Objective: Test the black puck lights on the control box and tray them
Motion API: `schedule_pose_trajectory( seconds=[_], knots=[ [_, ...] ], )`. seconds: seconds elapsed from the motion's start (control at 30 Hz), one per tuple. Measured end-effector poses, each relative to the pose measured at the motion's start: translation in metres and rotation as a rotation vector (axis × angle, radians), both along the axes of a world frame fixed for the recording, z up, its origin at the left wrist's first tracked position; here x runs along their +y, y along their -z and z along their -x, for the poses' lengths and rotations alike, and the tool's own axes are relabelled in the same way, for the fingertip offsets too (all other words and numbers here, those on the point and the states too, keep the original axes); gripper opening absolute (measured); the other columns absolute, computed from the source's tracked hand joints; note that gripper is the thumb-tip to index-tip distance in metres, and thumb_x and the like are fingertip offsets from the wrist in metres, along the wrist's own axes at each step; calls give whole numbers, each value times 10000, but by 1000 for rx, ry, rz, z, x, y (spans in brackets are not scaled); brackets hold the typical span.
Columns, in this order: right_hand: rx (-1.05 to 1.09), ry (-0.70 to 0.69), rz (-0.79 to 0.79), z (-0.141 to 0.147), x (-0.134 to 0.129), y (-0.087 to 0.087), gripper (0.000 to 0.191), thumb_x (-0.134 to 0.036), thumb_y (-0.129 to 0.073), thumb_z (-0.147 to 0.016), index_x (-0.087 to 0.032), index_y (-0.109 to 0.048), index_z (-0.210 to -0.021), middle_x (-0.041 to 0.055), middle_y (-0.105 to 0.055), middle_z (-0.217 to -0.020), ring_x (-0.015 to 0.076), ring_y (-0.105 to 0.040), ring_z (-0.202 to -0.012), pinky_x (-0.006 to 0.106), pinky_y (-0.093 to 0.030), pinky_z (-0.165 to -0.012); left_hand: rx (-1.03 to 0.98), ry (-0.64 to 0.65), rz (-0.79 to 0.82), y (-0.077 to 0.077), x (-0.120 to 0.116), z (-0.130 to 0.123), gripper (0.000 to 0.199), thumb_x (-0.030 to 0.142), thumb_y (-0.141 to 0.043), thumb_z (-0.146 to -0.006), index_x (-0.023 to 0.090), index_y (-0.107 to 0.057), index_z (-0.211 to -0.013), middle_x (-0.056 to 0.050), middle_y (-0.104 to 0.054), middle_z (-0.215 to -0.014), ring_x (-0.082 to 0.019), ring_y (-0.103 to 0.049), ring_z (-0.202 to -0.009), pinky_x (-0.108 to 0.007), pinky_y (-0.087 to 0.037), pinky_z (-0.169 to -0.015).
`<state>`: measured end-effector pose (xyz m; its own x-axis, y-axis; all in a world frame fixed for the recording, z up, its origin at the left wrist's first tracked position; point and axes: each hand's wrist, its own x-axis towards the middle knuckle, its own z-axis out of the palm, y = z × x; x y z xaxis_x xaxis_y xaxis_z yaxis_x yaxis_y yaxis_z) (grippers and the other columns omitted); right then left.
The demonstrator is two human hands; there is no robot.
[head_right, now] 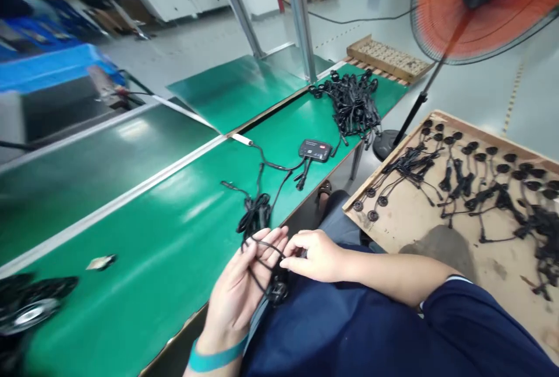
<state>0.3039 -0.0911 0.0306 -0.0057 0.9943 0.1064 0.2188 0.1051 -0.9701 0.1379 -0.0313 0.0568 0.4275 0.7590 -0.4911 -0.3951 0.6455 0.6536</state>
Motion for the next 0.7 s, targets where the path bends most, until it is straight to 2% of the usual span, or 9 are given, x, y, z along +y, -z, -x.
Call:
schedule_pose_trajectory(
  seconds=[0.07,0.13,0.23,0.33,0.4,0.47,0.57,0.63,0.7],
  knots=[
    [67,30,70,-15,-4,-6,190,-349,-722,-872,-164,-693,-840,6,-652,-753,112,-564,-647,247,-485,-624,65,15,6,1,0,4,416,352,-835,-795,116,-713,-1115,-193,-743,-1186,-297,-709,-1124,-382,-589,-986],
    [146,108,124,-41,-9,-21,265,-413,-719,-873,-153,-681,-843,4,-642,-707,105,-553,-616,232,-470,-582,129,15,-7,3,1,10,486,358,-883,-732,117,-707,-1116,-162,-765,-1054,-230,-733,-875,-311,-623,-796],
    [188,343,112,-96,-18,-58,331,-469,-752,-849,-151,-665,-818,7,-641,-682,84,-515,-547,206,-411,-492,194,-22,-96,5,4,20,481,388,-890,-715,159,-698,-1092,-35,-701,-769,-120,-575,-598,-217,-531,-578],
    [162,668,-76,-160,-31,-99,257,-395,-766,-836,-170,-647,-796,-13,-618,-674,41,-392,-445,177,-247,-380,210,-43,-161,6,8,27,403,492,-803,-794,188,-696,-1035,14,-575,-636,-131,-515,-604,-223,-504,-590],
    [145,880,-286,-198,-43,-122,205,-335,-766,-820,-187,-626,-797,-27,-585,-670,39,-368,-440,177,-185,-357,196,-55,-125,6,11,30,406,553,-712,-836,187,-699,-1010,1,-550,-636,-151,-507,-620,-257,-519,-613],
    [119,1046,-488,-228,-57,-136,189,-306,-770,-810,-202,-611,-810,-33,-558,-673,42,-353,-449,190,-165,-348,162,-72,-52,6,14,30,357,515,-658,-841,187,-700,-973,-3,-521,-640,-153,-480,-607,-281,-524,-614],
    [57,1206,-569,-258,-76,-129,207,-361,-761,-850,-229,-606,-889,-21,-569,-742,48,-361,-490,206,-216,-366,133,-85,28,4,17,30,233,396,-649,-795,197,-690,-911,3,-480,-644,-149,-448,-598,-285,-515,-593],
    [10,1280,-450,-269,-83,-102,251,-426,-748,-860,-234,-597,-917,-20,-574,-765,50,-382,-499,207,-258,-379,145,-81,51,3,17,29,219,389,-667,-778,203,-683,-892,-4,-498,-673,-163,-477,-640,-304,-537,-617],
    [-9,1313,-263,-273,-87,-59,320,-474,-759,-821,-210,-588,-881,-32,-559,-707,52,-384,-459,208,-261,-363,165,-65,58,2,16,29,255,417,-700,-763,205,-688,-904,-15,-532,-710,-184,-520,-703,-328,-566,-662]
  ],
)
